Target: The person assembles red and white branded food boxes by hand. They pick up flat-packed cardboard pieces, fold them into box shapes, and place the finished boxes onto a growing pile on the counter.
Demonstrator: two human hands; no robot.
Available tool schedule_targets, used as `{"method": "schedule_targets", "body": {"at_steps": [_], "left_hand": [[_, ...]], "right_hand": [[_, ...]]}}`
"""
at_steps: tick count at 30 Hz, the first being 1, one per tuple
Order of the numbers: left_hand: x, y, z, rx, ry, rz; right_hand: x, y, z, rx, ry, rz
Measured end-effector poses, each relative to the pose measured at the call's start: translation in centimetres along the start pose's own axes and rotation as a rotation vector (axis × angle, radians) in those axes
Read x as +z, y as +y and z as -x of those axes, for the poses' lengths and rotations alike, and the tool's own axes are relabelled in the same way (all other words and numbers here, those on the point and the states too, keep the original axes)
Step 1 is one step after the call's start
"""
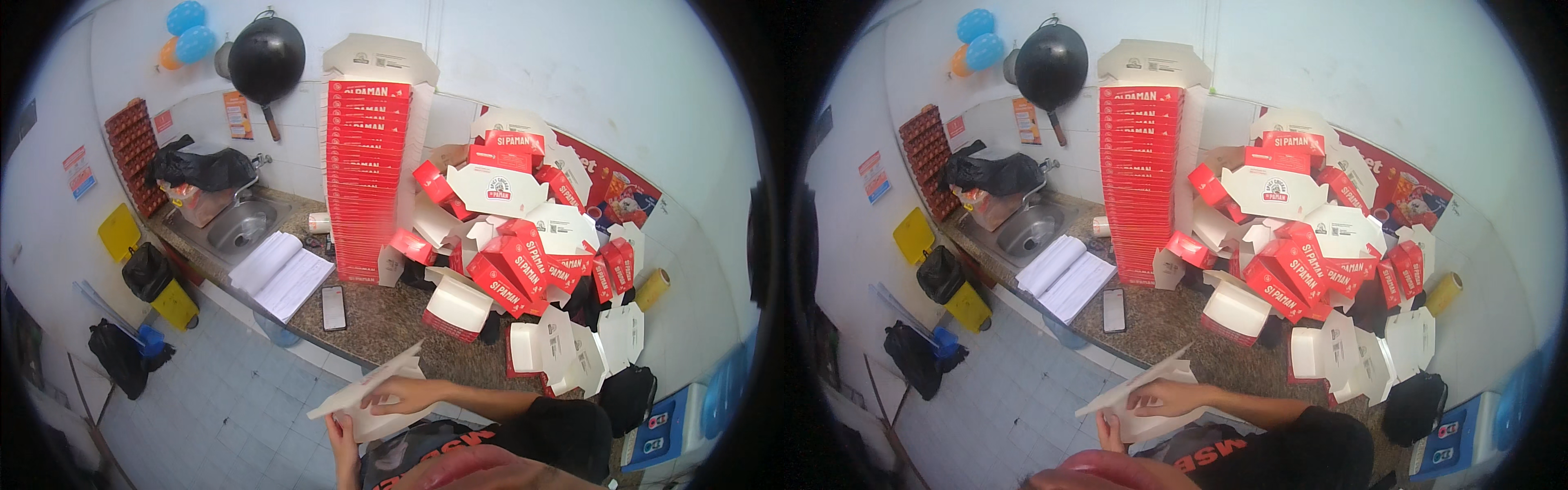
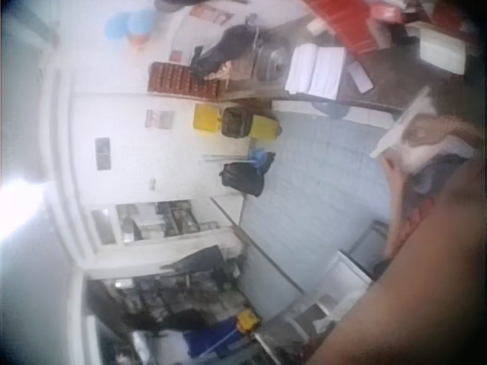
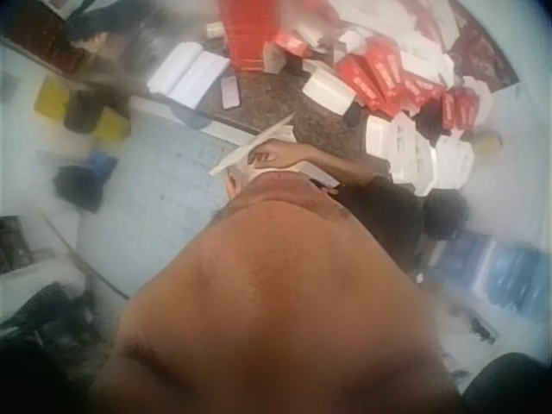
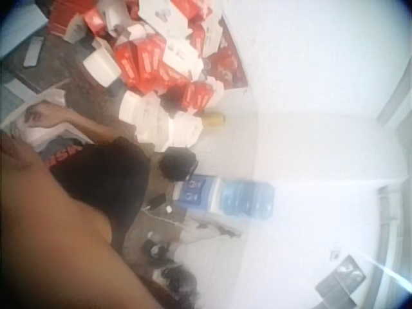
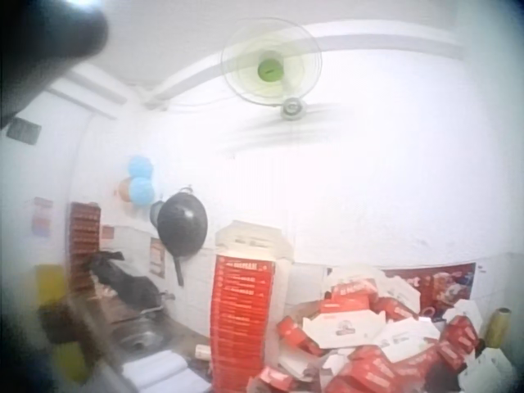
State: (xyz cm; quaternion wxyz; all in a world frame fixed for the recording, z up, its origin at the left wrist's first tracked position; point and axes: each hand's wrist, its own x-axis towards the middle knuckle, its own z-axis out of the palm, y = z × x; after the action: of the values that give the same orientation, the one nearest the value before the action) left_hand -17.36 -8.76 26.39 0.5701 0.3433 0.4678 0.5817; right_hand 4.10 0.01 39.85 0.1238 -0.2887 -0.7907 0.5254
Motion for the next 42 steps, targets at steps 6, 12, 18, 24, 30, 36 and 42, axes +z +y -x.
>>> {"method": "schedule_targets", "body": {"at_steps": [6, 12, 18, 24, 30, 36, 42], "left_hand": [[-1.7, 0.7, 0.5, -0.466, -0.12, 0.466], [-2.4, 0.6, -0.6, -0.703, -0.286, 0.704], [-5.4, -1.7, -2.6, -0.558, -0.237, -0.096], [0.9, 12.3, -0.5, 0.147, -0.51, -0.354], [-2.3, 8.3, -0.1, -0.08, -0.717, -0.146], [-1.7, 7.2, 0.5, -0.151, -0.471, -0.122], [-0.6, 8.2, 1.2, 0.002, -0.405, -0.048]], "right_hand": [[-6.6, -4.0, 4.5, -0.064, -0.165, 0.573], [-5.6, -2.9, 5.6, -0.051, -0.153, 0.913], [-5.4, -4.5, 4.6, -0.185, -0.12, 0.946], [-3.5, -3.8, 2.8, -0.275, -0.295, 0.473], [-5.3, -2.7, 2.5, -0.06, -0.506, 0.313], [-4.8, -3.1, 1.4, -0.109, -0.453, 0.435], [-5.6, -3.5, 2.7, -0.062, -0.374, 0.392]]}}
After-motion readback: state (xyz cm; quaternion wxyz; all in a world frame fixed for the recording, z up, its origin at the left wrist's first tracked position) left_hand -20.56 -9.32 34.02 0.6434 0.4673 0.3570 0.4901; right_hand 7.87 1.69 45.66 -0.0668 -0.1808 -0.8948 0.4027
